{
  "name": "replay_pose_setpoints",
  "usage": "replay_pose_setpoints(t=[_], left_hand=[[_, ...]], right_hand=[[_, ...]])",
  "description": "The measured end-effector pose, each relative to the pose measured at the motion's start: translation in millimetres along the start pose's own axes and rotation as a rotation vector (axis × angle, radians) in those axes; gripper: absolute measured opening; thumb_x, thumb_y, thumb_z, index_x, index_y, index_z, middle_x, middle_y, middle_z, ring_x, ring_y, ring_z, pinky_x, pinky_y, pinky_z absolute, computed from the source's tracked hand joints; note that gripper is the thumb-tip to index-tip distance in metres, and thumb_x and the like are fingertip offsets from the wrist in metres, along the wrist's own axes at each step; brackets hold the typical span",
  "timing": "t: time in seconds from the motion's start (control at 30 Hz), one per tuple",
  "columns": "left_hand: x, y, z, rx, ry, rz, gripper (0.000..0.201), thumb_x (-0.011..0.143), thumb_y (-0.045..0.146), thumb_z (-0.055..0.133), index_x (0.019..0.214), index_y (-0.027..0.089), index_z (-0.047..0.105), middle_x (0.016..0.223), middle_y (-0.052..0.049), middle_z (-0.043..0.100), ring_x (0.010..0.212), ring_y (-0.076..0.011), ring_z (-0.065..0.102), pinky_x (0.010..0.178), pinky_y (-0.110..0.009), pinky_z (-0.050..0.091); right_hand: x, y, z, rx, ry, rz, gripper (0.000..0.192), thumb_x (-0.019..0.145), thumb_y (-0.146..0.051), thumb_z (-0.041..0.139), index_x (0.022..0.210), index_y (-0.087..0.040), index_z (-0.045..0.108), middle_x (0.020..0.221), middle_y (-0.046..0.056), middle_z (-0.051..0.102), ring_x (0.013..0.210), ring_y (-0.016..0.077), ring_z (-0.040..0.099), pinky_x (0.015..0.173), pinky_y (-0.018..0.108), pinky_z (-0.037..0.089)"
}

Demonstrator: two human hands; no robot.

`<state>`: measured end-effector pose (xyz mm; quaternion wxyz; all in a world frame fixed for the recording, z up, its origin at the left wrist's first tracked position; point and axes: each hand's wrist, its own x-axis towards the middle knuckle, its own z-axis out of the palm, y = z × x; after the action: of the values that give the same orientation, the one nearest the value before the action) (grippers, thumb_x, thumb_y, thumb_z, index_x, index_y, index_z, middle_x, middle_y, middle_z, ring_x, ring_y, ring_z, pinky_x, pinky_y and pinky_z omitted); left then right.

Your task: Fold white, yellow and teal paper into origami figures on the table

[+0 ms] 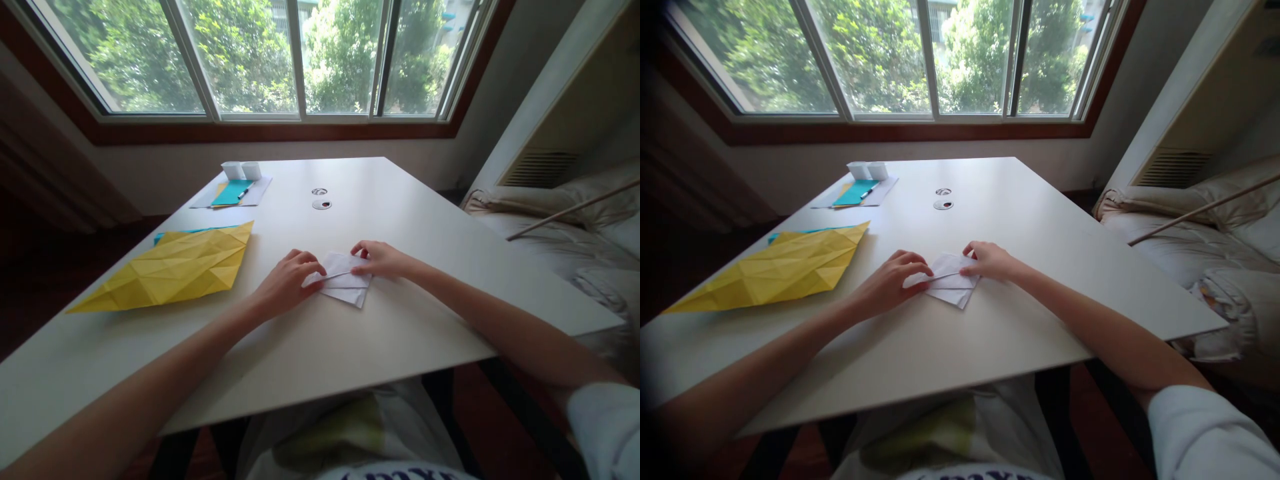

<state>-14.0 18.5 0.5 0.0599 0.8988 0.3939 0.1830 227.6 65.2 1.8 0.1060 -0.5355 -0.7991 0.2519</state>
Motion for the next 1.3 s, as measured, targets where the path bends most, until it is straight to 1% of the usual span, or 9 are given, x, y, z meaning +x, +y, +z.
replay_pose_setpoints(t=[0.2, 0.33, 0.43, 0.57, 0.73, 0.8, 0.93, 1.17, 1.3], left_hand=[[-1, 2, -0.2, 0.035, -0.016, 0.083, 0.017, 0.085, 0.023, 0.052, 0.090, 0.023, 0.068, 0.098, -0.006, 0.063, 0.097, -0.0219, 0.050, 0.083, -0.035, 0.044], [-2, 3, 0.2, 0.035, 0.002, 0.066, 0.016, 0.085, 0.023, 0.051, 0.087, 0.024, 0.067, 0.105, -0.006, 0.060, 0.102, -0.0228, 0.050, 0.085, -0.037, 0.044], [-1, 1, 3.0, -0.009, 0.046, -0.012, 0.013, 0.081, 0.024, 0.055, 0.092, 0.022, 0.062, 0.113, -0.007, 0.056, 0.105, -0.0242, 0.049, 0.087, -0.040, 0.043], [0, -4, 7.7, -0.187, 0.089, -0.202, 0.043, 0.073, 0.029, 0.061, 0.113, 0.019, 0.047, 0.110, -0.009, 0.056, 0.097, -0.0221, 0.054, 0.080, -0.037, 0.046], [4, -7, 7.9, -0.452, 0.011, -0.320, 0.054, 0.074, 0.030, 0.060, 0.123, 0.019, 0.040, 0.084, -0.001, 0.063, 0.072, -0.0151, 0.057, 0.064, -0.028, 0.046], [5, -6, 6.9, -0.594, 0.019, -0.327, 0.049, 0.073, 0.032, 0.061, 0.117, 0.017, 0.045, 0.079, -0.001, 0.064, 0.067, -0.0143, 0.057, 0.062, -0.028, 0.046], [8, -2, 4.1, -0.784, 0.087, -0.307, 0.028, 0.072, 0.036, 0.064, 0.086, 0.013, 0.058, 0.080, -0.004, 0.063, 0.073, -0.0157, 0.058, 0.065, -0.028, 0.048], [6, 2, -0.2, -0.797, 0.211, -0.270, 0.024, 0.072, 0.035, 0.065, 0.078, 0.013, 0.060, 0.074, -0.002, 0.062, 0.071, -0.0147, 0.057, 0.066, -0.027, 0.048], [1, 7, -6.7, -0.562, 0.382, -0.163, 0.017, 0.078, 0.032, 0.060, 0.079, 0.015, 0.059, 0.077, -0.004, 0.064, 0.074, -0.0157, 0.059, 0.070, -0.029, 0.049]], right_hand=[[3, -1, -4, 0.045, -0.088, 0.033, 0.044, 0.064, -0.041, 0.070, 0.099, -0.017, 0.060, 0.089, 0.004, 0.062, 0.076, 0.0160, 0.056, 0.062, 0.025, 0.041], [1, -2, -4, 0.101, -0.057, 0.029, 0.041, 0.061, -0.040, 0.071, 0.092, -0.018, 0.056, 0.088, 0.003, 0.061, 0.075, 0.0154, 0.055, 0.060, 0.024, 0.040], [-4, -4, -2, 0.157, 0.005, -0.012, 0.034, 0.062, -0.033, 0.069, 0.087, -0.018, 0.052, 0.089, 0.003, 0.061, 0.075, 0.0146, 0.055, 0.060, 0.024, 0.040], [-8, -4, -1, 0.252, 0.022, -0.116, 0.030, 0.066, -0.027, 0.066, 0.088, -0.020, 0.047, 0.083, 0.000, 0.063, 0.074, 0.0139, 0.056, 0.059, 0.023, 0.041], [-11, -1, -2, 0.407, 0.005, -0.246, 0.029, 0.070, -0.027, 0.064, 0.095, -0.019, 0.051, 0.081, 0.001, 0.066, 0.073, 0.0150, 0.059, 0.059, 0.024, 0.044], [-13, -1, -3, 0.437, 0.027, -0.279, 0.028, 0.071, -0.028, 0.064, 0.096, -0.018, 0.055, 0.084, 0.002, 0.067, 0.075, 0.0161, 0.060, 0.061, 0.026, 0.046], [-18, -4, -6, 0.354, 0.163, -0.270, 0.026, 0.070, -0.031, 0.064, 0.093, -0.018, 0.063, 0.084, 0.002, 0.067, 0.075, 0.0173, 0.059, 0.062, 0.027, 0.047], [-27, -9, -7, 0.210, 0.326, -0.338, 0.023, 0.074, -0.036, 0.062, 0.090, -0.019, 0.063, 0.078, 0.000, 0.066, 0.068, 0.0130, 0.055, 0.063, 0.025, 0.044], [-32, -9, -8, 0.007, 0.450, -0.462, 0.020, 0.082, -0.037, 0.055, 0.088, -0.020, 0.063, 0.081, 0.002, 0.066, 0.072, 0.0149, 0.056, 0.073, 0.029, 0.043]])
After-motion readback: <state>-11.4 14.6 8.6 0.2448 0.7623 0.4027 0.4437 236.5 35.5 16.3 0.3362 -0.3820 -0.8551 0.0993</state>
